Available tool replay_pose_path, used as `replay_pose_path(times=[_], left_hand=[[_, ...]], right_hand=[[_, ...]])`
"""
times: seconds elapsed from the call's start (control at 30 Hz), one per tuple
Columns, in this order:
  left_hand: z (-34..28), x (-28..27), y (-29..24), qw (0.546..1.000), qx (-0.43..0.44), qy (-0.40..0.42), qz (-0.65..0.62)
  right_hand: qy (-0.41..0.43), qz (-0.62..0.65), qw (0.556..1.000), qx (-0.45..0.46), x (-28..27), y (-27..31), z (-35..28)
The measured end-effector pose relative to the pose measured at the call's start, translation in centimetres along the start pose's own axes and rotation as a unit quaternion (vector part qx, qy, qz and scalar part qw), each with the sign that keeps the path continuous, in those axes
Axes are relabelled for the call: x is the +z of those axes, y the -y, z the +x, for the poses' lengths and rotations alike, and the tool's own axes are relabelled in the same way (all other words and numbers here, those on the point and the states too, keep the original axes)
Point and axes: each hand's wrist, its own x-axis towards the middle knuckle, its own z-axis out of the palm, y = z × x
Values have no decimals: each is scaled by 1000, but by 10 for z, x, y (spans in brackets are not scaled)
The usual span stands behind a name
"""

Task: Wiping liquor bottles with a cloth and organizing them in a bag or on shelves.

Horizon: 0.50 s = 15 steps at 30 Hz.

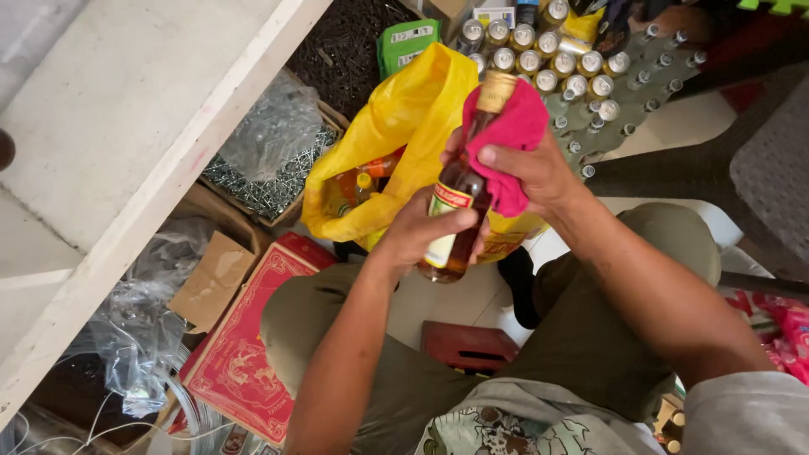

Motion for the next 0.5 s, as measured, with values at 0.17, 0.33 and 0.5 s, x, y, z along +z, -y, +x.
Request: replay_pose_path(times=[0.17,0.33,0.5], left_hand=[[14,23,3,807,70,-266,523],[16,21,8,734,-10,-323,597],[5,11,7,971,32,-92,217]], right_hand=[[-138,-99,985,-35,17,-7,6],[-222,-102,970,-17,9,-19,10],[-41,11,998,35,-14,-2,9]])
